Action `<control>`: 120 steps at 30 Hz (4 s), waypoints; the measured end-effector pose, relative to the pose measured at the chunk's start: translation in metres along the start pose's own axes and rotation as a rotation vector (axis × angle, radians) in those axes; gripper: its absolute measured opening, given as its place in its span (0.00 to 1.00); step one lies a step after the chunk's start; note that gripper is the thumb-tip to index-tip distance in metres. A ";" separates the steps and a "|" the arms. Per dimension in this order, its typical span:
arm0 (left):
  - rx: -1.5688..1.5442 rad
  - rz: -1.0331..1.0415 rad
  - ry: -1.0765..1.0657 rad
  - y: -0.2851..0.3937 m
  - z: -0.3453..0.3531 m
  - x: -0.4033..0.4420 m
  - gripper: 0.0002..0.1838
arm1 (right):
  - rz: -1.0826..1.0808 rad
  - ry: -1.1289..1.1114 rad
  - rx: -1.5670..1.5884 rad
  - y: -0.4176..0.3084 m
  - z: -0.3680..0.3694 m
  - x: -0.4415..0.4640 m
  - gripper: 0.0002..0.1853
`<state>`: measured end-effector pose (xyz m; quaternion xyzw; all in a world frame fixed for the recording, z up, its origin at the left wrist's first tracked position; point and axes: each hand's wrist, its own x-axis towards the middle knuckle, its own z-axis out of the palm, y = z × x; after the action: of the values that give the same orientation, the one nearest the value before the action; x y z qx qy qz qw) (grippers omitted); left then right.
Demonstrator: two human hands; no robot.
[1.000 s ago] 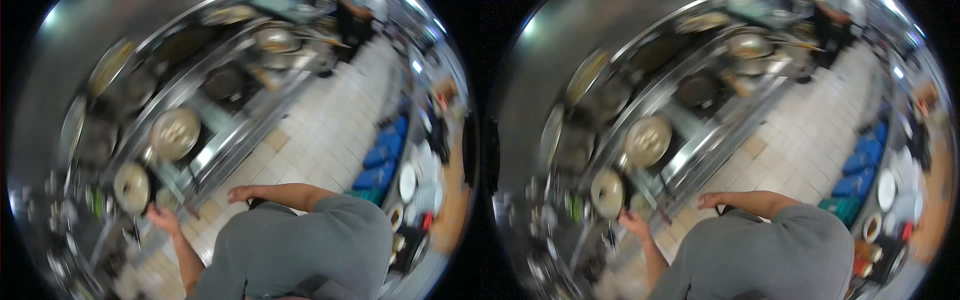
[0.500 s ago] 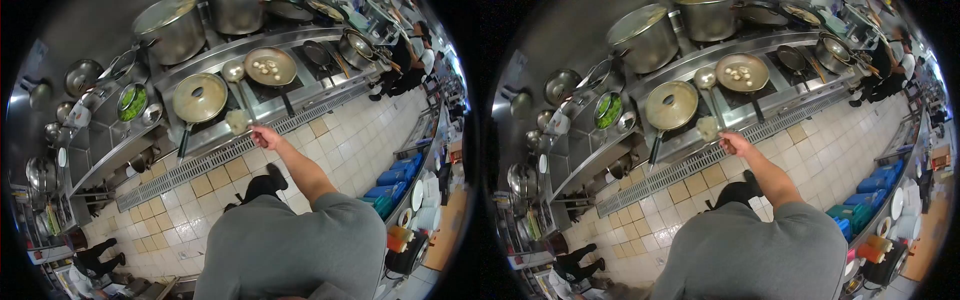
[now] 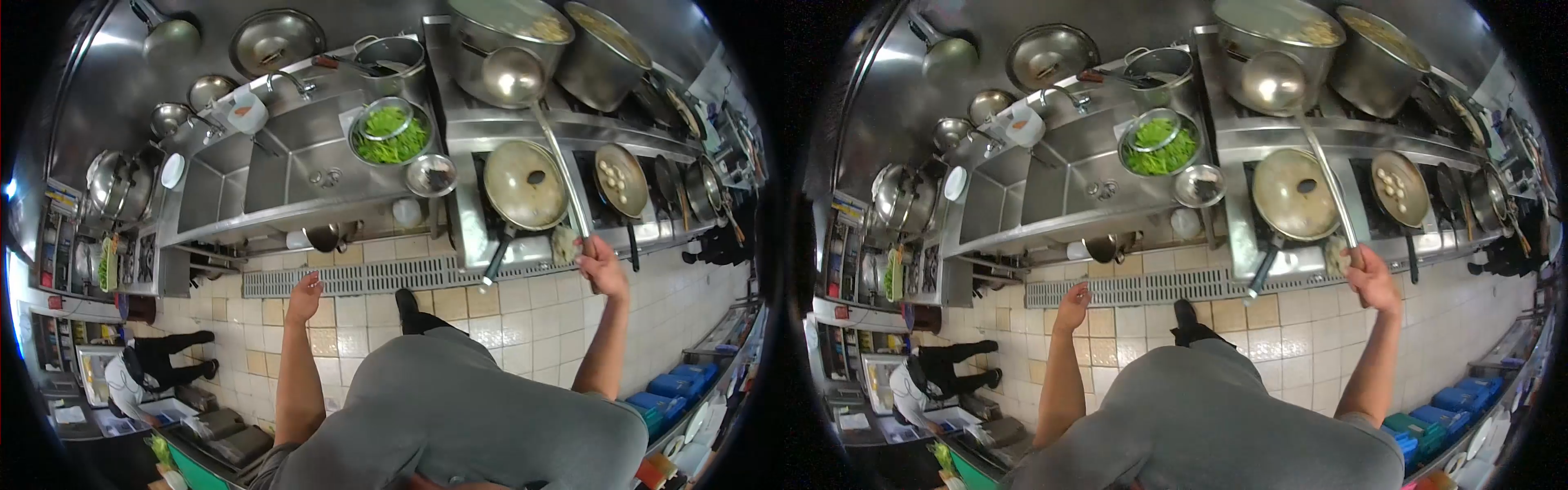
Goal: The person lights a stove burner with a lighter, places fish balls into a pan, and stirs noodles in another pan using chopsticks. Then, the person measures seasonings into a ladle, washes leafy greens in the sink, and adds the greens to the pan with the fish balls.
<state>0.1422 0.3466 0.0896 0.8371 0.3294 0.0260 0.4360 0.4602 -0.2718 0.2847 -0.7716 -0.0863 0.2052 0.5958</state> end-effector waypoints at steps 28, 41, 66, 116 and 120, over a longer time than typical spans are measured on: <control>0.599 0.462 -0.118 0.197 -0.119 0.691 0.40 | 0.415 -0.009 -0.690 -0.160 0.535 0.116 0.14; -0.634 -0.134 -0.811 0.093 -0.159 0.637 0.26 | 0.511 -0.162 0.093 -0.085 0.615 0.211 0.09; -0.401 -0.014 -0.613 -0.020 -0.023 0.611 0.36 | 0.234 -0.357 -0.290 -0.135 0.676 0.251 0.12; -1.044 0.053 -0.439 0.044 -0.132 0.572 0.17 | 0.083 -0.007 0.324 -0.193 0.769 0.515 0.10; -1.025 0.171 -0.366 0.052 -0.155 0.574 0.17 | 0.100 -0.029 0.049 -0.162 0.799 0.586 0.10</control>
<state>0.5668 0.7657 0.0848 0.5321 0.1243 0.0725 0.8343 0.6714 0.7006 0.1498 -0.7572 -0.0513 0.2477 0.6022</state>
